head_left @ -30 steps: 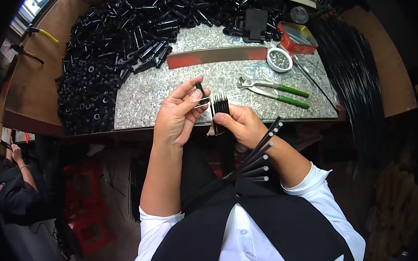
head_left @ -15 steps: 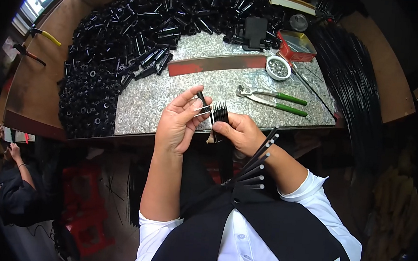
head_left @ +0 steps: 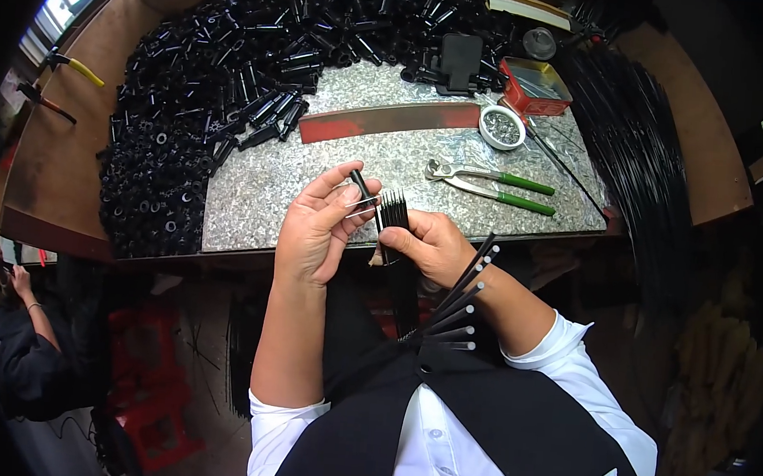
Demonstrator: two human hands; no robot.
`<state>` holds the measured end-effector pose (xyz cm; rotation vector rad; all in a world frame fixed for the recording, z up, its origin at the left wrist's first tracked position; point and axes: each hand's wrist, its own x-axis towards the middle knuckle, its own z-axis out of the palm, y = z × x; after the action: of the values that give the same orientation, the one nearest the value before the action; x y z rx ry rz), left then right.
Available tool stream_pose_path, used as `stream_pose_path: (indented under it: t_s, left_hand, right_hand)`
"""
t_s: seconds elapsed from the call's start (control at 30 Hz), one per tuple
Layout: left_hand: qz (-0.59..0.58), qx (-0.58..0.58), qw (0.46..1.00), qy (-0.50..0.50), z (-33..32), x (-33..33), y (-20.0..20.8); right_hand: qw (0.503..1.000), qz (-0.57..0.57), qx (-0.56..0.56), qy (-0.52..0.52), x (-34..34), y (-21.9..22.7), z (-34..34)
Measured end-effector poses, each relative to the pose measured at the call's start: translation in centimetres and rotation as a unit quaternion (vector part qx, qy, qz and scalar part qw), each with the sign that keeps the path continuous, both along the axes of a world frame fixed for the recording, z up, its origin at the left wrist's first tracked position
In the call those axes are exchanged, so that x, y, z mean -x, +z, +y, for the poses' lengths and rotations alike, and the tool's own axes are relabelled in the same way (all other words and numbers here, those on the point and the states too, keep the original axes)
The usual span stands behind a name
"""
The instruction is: Assembling umbrella frame components by connecting spokes to a central hub and using pliers to secure them.
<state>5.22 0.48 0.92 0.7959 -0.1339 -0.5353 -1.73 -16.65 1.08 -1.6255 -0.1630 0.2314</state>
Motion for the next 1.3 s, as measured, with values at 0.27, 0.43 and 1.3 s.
stream_pose_path:
  t_s: [0.27, 0.43, 1.3]
  left_hand:
    - [0.002, 0.001, 1.0, -0.003, 0.0, -0.1, -0.2]
    - [0.01, -0.006, 1.0, 0.009, -0.1, 0.0, -0.2]
    - [-0.104, -0.071, 0.992, 0.013, 0.1, 1.9, 0.0]
  right_hand:
    - [1.0, -0.001, -0.005, -0.001, 0.0, 0.4, 0.1]
    - [1.0, 0.019, -0.018, 0.01, 0.0, 0.5, 0.1]
    - [0.998, -0.035, 0.03, -0.032, 0.2, 0.1, 0.3]
